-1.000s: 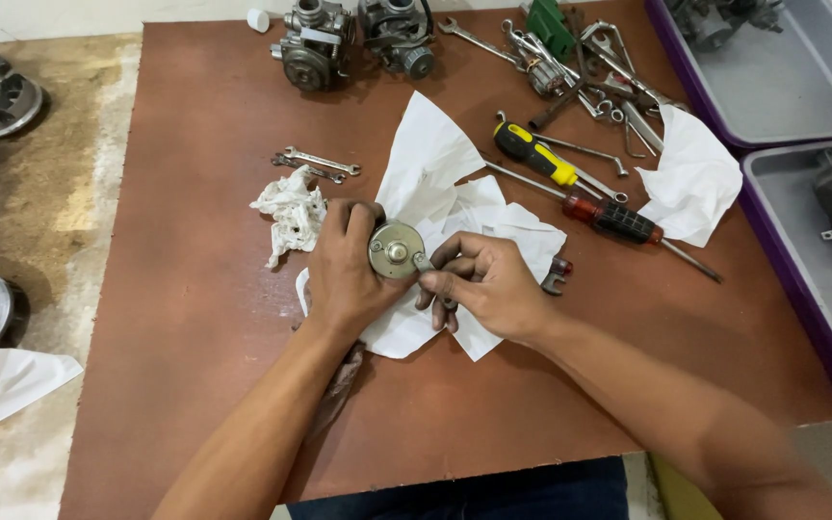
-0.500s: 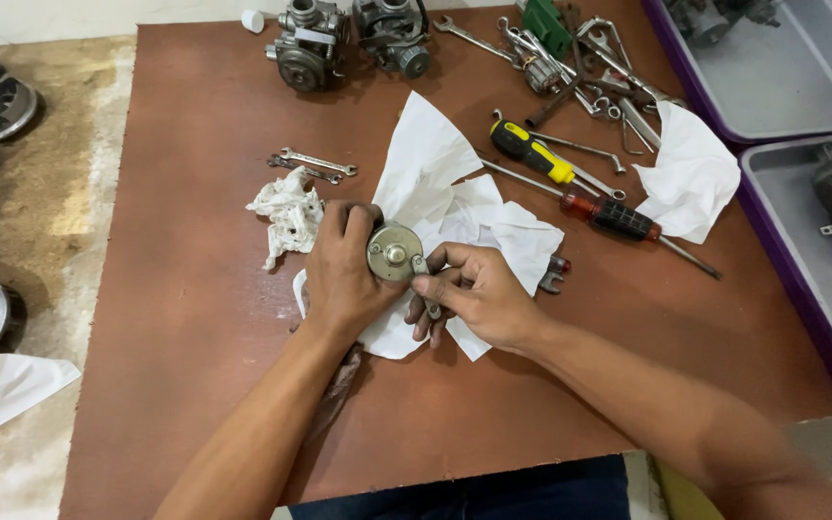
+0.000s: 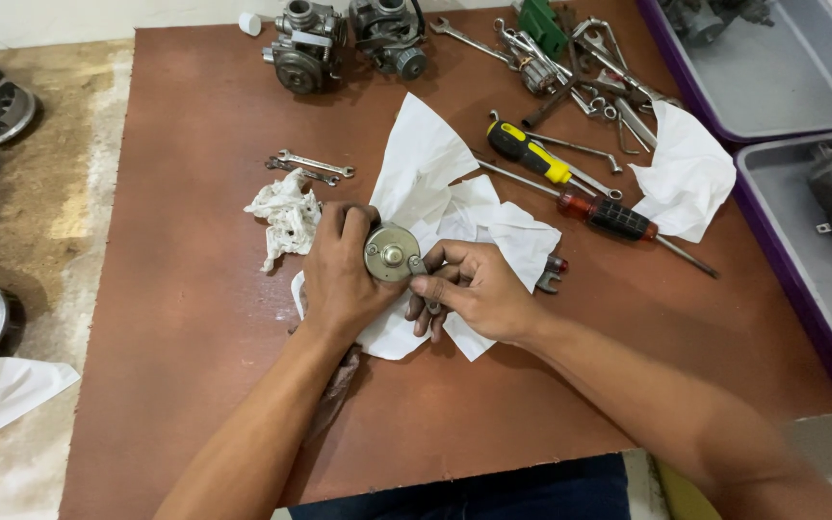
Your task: Repairing and cleaning a motorcycle starter motor and carburetors on a workshop workbench.
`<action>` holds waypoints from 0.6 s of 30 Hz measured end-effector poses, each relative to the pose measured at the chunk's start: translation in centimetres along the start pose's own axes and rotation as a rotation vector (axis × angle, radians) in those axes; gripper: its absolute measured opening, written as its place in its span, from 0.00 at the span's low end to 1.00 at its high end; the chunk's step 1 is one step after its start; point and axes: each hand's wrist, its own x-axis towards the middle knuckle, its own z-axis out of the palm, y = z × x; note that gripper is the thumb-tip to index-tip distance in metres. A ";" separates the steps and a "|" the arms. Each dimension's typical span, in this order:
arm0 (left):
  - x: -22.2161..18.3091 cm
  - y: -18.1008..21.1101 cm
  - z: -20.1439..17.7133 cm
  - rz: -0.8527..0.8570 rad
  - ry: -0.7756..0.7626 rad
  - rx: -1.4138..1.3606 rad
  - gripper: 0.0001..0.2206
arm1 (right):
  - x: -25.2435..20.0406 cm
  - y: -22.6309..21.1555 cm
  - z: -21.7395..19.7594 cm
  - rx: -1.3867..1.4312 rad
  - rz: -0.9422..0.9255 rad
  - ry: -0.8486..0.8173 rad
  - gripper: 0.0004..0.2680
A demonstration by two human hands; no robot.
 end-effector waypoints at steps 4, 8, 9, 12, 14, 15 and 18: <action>0.0 0.0 0.1 -0.007 -0.008 -0.002 0.27 | 0.0 -0.2 -0.1 -0.014 0.000 -0.008 0.06; 0.0 0.0 0.1 -0.008 -0.010 0.014 0.28 | 0.0 -0.4 -0.2 -0.006 0.026 -0.016 0.06; 0.0 0.0 0.1 -0.011 -0.013 0.014 0.28 | 0.1 -0.5 -0.2 -0.007 0.030 -0.019 0.06; 0.0 0.0 0.1 -0.013 -0.013 0.009 0.28 | 0.2 -0.4 -0.4 -0.030 0.020 -0.038 0.06; 0.1 0.1 0.0 -0.007 -0.009 0.006 0.28 | 0.2 -0.4 -0.5 -0.015 0.013 -0.047 0.06; 0.1 0.1 0.0 0.000 -0.005 0.002 0.28 | 0.2 -0.4 -0.5 0.002 0.006 -0.055 0.06; 0.2 0.3 -0.1 -0.001 -0.001 0.000 0.28 | 0.3 0.1 -0.8 -0.005 -0.025 -0.065 0.06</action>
